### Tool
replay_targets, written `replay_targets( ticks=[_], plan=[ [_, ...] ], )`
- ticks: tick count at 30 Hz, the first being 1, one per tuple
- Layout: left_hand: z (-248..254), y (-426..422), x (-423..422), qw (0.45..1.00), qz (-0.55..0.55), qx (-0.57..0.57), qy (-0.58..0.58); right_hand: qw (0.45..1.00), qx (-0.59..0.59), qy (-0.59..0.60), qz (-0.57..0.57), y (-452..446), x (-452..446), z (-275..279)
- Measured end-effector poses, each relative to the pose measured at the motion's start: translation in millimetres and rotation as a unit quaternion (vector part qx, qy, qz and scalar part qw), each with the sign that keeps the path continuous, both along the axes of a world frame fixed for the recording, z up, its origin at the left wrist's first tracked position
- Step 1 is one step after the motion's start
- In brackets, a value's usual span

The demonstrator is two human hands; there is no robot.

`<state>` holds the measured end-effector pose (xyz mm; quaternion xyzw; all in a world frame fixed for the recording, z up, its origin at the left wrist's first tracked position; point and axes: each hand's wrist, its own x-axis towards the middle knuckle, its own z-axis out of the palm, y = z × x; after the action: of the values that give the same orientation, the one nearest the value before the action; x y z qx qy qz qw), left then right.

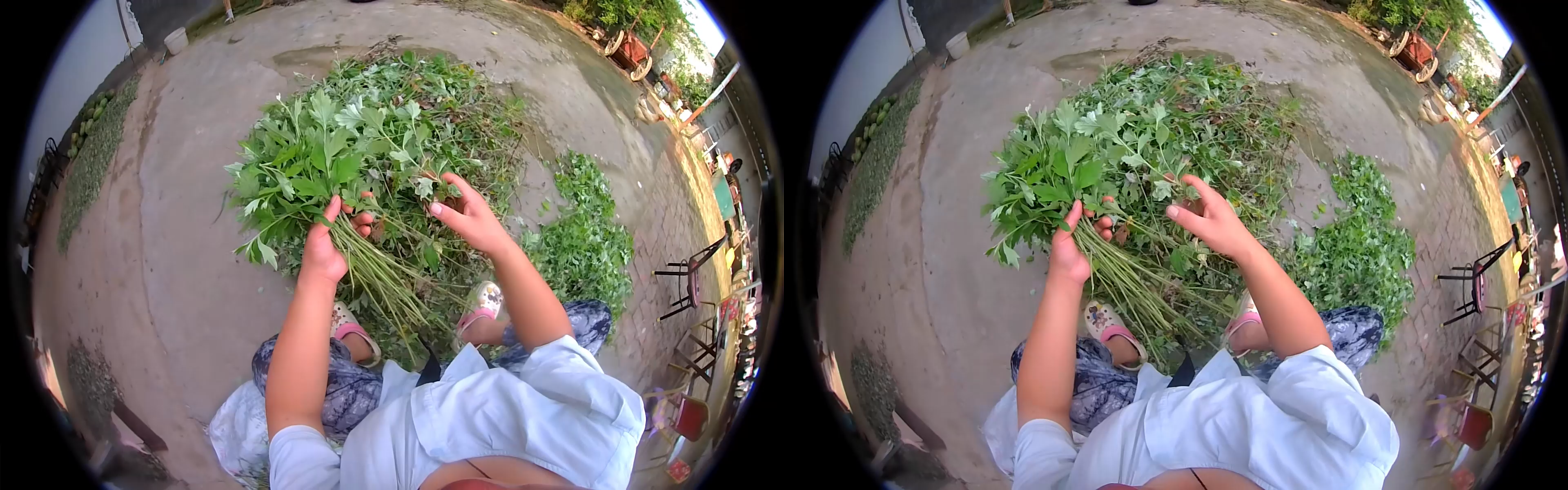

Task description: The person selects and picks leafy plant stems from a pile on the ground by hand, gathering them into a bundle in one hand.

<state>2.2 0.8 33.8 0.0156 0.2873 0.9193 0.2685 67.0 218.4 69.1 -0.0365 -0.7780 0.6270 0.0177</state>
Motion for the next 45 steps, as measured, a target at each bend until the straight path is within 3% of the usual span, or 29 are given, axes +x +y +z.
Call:
replay_targets(
  ticks=[1,3,5,8,13,15,20,23,25,27,28,29,31,32,33,35,38,45],
  plan=[
    [-1.7,-1.4,-0.2,1.0,-0.002,-0.002,0.0,1.0,0.013,0.025,-0.006,-1.3,1.2,1.3],
    [-1.9,-3.7,-0.7,0.997,-0.074,0.032,-0.006,0.98,0.127,0.125,0.09,-4.7,5.0,11.1],
    [3.5,-1.6,4.0,0.996,-0.089,0.019,0.013,0.978,0.16,0.097,0.093,-10.4,5.0,9.6],
    [5.9,1.2,10.1,0.991,-0.116,-0.008,0.058,0.931,0.298,0.178,0.111,-14.9,4.4,-1.6],
    [-4.5,-1.3,5.8,0.985,-0.141,-0.011,0.095,0.91,0.355,0.123,0.173,-28.9,6.3,2.4],
    [-2.1,1.4,8.7,0.99,-0.107,0.017,0.093,0.909,0.347,0.133,0.189,-34.2,4.7,2.5],
    [7.6,7.3,14.1,0.994,-0.034,-0.09,0.044,0.87,0.44,0.166,0.149,-46.8,4.7,6.6],
    [-8.5,1.2,9.3,0.998,-0.032,-0.041,0.027,0.828,0.516,0.172,0.138,-39.7,4.4,-15.6],
    [2.4,-0.4,10.9,0.994,-0.011,-0.095,0.049,0.803,0.527,0.252,0.115,-21.3,9.5,-30.4],
    [12.9,-11.1,8.7,0.987,0.048,-0.143,0.063,0.805,0.562,0.169,0.091,11.9,17.9,-55.9],
    [13.6,-23.4,2.2,0.995,0.028,-0.069,0.072,0.799,0.582,0.007,0.149,22.9,25.0,-46.7],
    [12.5,-27.7,-1.2,0.997,0.031,-0.041,0.057,0.798,0.583,0.008,0.151,26.8,26.5,-41.4],
    [2.8,-32.7,-7.4,1.0,-0.017,-0.016,0.009,0.853,0.462,0.226,0.089,24.6,37.0,-25.8],
    [-0.7,-32.0,-6.1,1.0,-0.02,-0.021,0.007,0.918,0.349,0.137,0.132,23.3,35.8,-13.5],
    [0.0,-28.8,-3.8,0.998,-0.057,-0.036,0.019,0.932,0.298,0.155,0.137,19.8,29.9,-6.8],
    [2.8,-28.1,-0.6,0.993,-0.096,-0.053,0.033,0.915,0.298,0.171,0.21,13.5,10.1,4.2],
    [9.3,-29.5,2.5,0.988,-0.149,-0.018,0.038,0.904,0.302,0.271,0.137,-17.7,-4.7,-1.0],
    [6.9,-32.1,1.2,0.989,-0.137,-0.041,0.024,0.854,0.404,0.286,0.158,-38.3,-12.5,-19.4]
  ],
)
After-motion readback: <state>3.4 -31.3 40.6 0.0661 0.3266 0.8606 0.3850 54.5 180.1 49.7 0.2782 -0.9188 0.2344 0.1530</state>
